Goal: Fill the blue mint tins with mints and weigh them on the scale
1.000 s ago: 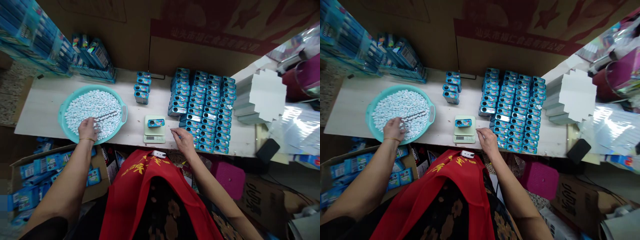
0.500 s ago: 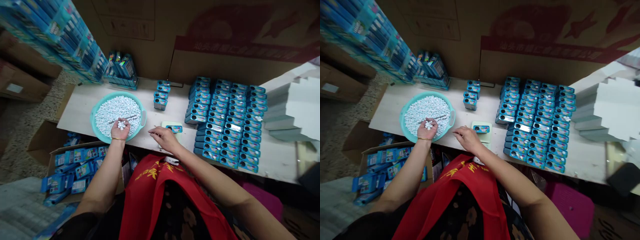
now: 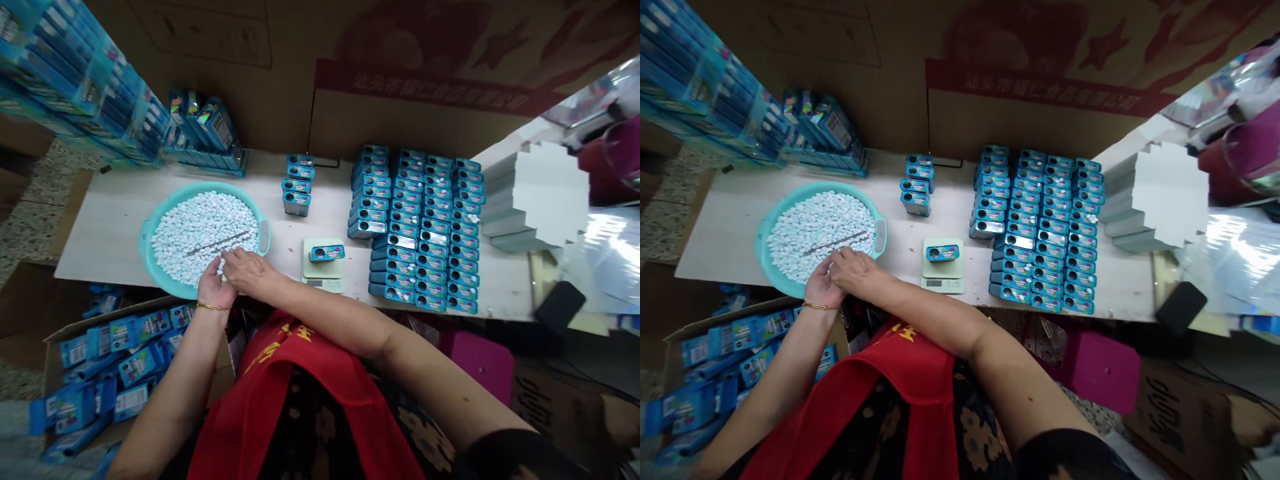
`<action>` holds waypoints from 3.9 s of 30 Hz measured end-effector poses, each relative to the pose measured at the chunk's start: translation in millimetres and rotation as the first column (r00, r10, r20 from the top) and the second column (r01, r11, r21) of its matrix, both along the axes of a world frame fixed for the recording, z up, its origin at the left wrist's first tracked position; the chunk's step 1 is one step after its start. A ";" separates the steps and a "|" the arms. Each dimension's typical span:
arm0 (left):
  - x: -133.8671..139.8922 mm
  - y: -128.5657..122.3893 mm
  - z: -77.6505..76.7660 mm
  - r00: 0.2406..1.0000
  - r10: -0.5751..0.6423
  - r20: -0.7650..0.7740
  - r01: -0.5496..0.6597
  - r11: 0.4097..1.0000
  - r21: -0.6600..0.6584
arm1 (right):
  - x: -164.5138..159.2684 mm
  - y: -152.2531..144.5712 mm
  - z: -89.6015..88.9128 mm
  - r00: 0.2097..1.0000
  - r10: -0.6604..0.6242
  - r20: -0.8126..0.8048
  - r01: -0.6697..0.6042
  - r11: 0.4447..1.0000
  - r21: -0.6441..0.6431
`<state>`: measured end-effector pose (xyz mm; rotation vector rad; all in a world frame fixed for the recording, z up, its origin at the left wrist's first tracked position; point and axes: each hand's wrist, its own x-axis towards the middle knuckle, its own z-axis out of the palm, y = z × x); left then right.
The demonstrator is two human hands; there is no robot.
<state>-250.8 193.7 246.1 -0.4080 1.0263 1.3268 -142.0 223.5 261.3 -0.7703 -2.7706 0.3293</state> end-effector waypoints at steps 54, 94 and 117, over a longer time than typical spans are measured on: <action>11.4 -1.4 7.1 0.997 0.053 0.063 -0.054 0.999 0.005 | 242.1 20.3 -25.2 0.767 -0.633 -0.106 0.527 0.716 -0.458; 29.7 -5.0 24.9 0.993 -0.094 0.072 0.099 0.992 -0.072 | 260.8 68.2 -41.9 0.690 -0.661 0.294 0.646 0.746 0.161; 72.8 -62.4 -7.7 0.952 -0.198 0.232 0.217 0.975 -0.057 | 97.1 -51.8 4.0 0.993 0.042 0.113 -0.016 0.975 -0.223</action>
